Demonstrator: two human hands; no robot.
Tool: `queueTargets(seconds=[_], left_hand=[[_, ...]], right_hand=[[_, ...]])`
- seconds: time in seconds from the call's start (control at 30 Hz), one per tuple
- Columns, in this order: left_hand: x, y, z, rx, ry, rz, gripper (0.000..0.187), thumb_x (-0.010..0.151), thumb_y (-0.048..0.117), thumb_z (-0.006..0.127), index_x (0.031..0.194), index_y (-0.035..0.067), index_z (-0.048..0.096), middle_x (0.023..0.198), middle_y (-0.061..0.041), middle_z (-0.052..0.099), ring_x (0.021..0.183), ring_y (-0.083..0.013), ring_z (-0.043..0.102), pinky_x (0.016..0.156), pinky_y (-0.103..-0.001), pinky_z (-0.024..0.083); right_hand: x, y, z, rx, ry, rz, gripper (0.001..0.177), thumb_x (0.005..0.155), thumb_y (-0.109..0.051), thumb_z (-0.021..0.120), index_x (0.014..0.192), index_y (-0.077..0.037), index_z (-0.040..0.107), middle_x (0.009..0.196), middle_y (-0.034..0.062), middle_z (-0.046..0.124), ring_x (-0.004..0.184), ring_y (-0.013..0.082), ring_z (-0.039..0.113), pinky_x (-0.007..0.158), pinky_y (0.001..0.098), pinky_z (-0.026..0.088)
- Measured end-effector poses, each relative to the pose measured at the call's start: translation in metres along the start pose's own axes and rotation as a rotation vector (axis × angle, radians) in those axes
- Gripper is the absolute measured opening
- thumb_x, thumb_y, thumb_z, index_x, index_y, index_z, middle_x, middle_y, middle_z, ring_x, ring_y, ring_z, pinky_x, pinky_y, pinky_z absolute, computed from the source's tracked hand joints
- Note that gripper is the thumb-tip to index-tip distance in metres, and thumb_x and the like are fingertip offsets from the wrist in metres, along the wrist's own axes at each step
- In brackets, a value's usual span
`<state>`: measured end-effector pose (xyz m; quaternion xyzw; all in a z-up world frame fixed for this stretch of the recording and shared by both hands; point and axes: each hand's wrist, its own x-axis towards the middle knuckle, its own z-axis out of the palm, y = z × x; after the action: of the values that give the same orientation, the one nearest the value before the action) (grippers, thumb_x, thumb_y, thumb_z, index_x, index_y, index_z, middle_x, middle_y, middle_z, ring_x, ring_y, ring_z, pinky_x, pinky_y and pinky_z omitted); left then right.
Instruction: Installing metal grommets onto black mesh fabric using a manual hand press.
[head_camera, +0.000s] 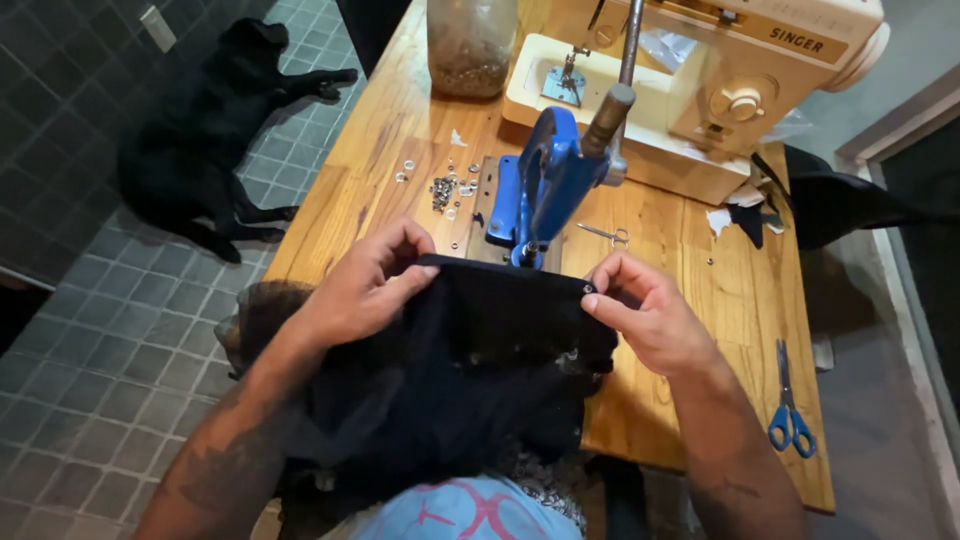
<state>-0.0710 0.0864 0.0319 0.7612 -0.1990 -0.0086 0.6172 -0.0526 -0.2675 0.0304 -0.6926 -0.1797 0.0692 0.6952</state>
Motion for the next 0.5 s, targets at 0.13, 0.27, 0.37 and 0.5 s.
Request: queueTargets(seconds=[0.13, 0.27, 0.37, 0.5], left_hand=[[-0.005, -0.001, 0.011, 0.054, 0.134, 0.095, 0.017, 0.092, 0.011, 0.072, 0.108, 0.008, 0.066, 0.077, -0.002, 0.063, 0.073, -0.0128, 0.059, 0.069, -0.027, 0.051], [-0.005, 0.011, 0.017, 0.29, 0.272, 0.29, 0.013, 0.088, 0.014, 0.079, 0.1, 0.014, 0.074, 0.072, -0.005, 0.07, 0.063, -0.0213, 0.067, 0.061, -0.031, 0.055], [-0.009, 0.018, 0.019, 0.329, 0.309, 0.333, 0.013, 0.087, 0.017, 0.082, 0.099, 0.017, 0.077, 0.067, -0.002, 0.065, 0.055, -0.0148, 0.06, 0.055, -0.027, 0.05], [-0.015, 0.042, 0.013, 0.318, 0.272, 0.349, 0.019, 0.081, 0.026, 0.087, 0.094, 0.015, 0.078, 0.062, -0.001, 0.065, 0.047, -0.0136, 0.053, 0.048, -0.026, 0.047]], right_hand=[[0.001, -0.014, 0.005, -0.053, 0.023, 0.056, 0.027, 0.08, 0.0, 0.079, 0.103, -0.003, 0.066, 0.081, 0.0015, 0.064, 0.073, 0.0076, 0.057, 0.064, 0.0202, 0.044], [-0.002, -0.02, 0.012, -0.128, 0.053, 0.133, 0.03, 0.076, 0.0, 0.083, 0.105, -0.002, 0.076, 0.077, -0.0014, 0.067, 0.071, 0.0042, 0.058, 0.066, 0.0183, 0.047], [0.001, 0.001, -0.002, -0.151, 0.075, 0.133, 0.02, 0.079, -0.001, 0.081, 0.099, -0.002, 0.077, 0.076, -0.0002, 0.068, 0.071, 0.0048, 0.057, 0.064, 0.0192, 0.047], [0.006, 0.003, -0.007, -0.116, 0.084, 0.112, 0.018, 0.084, -0.007, 0.081, 0.1, -0.004, 0.075, 0.078, -0.001, 0.067, 0.073, 0.0042, 0.059, 0.066, 0.0194, 0.047]])
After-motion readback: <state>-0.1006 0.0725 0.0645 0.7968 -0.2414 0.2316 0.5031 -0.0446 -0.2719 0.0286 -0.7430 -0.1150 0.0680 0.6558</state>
